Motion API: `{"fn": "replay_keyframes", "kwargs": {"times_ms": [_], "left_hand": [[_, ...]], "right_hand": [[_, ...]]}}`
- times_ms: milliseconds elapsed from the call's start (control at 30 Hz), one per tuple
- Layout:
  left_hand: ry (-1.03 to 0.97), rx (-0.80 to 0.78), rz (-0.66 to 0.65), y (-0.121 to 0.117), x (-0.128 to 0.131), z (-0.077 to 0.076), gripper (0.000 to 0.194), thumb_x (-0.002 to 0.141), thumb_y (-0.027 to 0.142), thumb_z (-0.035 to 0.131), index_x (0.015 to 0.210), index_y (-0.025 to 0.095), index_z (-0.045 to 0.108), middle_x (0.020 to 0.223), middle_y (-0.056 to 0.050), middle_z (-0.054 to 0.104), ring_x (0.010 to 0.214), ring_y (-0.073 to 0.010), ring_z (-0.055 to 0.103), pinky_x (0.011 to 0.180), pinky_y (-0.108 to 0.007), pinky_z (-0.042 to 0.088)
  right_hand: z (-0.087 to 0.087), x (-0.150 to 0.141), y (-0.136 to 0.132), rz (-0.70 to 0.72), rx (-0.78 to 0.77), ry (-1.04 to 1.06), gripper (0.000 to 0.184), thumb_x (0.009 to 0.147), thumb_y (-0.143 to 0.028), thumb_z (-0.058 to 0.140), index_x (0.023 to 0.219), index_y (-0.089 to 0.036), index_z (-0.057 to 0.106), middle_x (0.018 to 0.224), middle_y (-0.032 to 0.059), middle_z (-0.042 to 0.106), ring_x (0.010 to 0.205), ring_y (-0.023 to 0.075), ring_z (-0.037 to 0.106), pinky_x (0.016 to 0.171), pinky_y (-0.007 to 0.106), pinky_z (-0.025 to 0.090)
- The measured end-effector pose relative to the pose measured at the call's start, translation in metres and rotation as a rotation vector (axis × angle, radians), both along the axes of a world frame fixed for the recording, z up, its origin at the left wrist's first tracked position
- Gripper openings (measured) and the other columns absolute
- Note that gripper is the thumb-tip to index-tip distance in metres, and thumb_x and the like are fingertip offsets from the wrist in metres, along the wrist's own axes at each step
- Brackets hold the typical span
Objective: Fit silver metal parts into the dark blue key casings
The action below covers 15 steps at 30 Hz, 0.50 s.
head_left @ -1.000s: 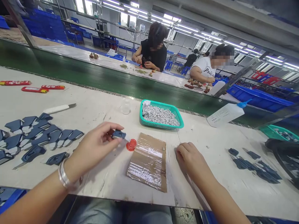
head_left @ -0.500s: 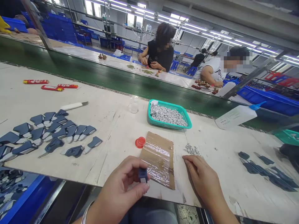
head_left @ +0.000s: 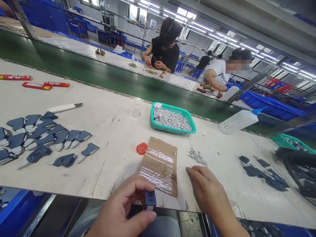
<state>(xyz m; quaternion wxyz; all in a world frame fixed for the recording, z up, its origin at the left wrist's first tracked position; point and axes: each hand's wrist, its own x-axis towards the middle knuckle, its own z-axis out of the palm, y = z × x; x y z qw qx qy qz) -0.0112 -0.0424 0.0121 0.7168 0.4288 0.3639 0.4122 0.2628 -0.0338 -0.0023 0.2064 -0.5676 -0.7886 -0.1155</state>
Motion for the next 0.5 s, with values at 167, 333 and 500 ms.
{"fn": "replay_keyframes", "kwargs": {"times_ms": [167, 333, 500], "left_hand": [[0.004, 0.003, -0.023, 0.0013, -0.0003, -0.0012, 0.026, 0.068, 0.02, 0.071, 0.092, 0.026, 0.066, 0.102, -0.003, 0.057, 0.089, -0.0189, 0.058, 0.078, -0.028, 0.045], [0.027, 0.048, -0.041, 0.0007, -0.0011, -0.0028, 0.028, 0.067, 0.018, 0.07, 0.093, 0.027, 0.066, 0.099, -0.003, 0.058, 0.089, -0.0195, 0.057, 0.074, -0.027, 0.045], [0.063, 0.013, -0.034, -0.0018, -0.0016, -0.0011, 0.029, 0.067, 0.019, 0.072, 0.093, 0.027, 0.067, 0.104, -0.004, 0.06, 0.09, -0.0201, 0.058, 0.073, -0.027, 0.044]], "right_hand": [[0.0034, 0.0038, -0.001, -0.03, -0.008, -0.004, 0.025, 0.092, -0.027, 0.042, 0.084, -0.02, 0.065, 0.08, 0.0047, 0.066, 0.072, 0.0158, 0.062, 0.064, 0.027, 0.053], [0.0041, 0.0064, -0.0005, -0.037, -0.002, -0.081, 0.025, 0.091, -0.03, 0.044, 0.08, -0.019, 0.064, 0.079, 0.0054, 0.066, 0.072, 0.0163, 0.061, 0.067, 0.028, 0.051], [0.0017, 0.0084, 0.0026, -0.034, 0.004, -0.227, 0.026, 0.091, -0.022, 0.043, 0.075, -0.018, 0.062, 0.075, 0.0058, 0.063, 0.071, 0.0176, 0.057, 0.066, 0.03, 0.045]]}}
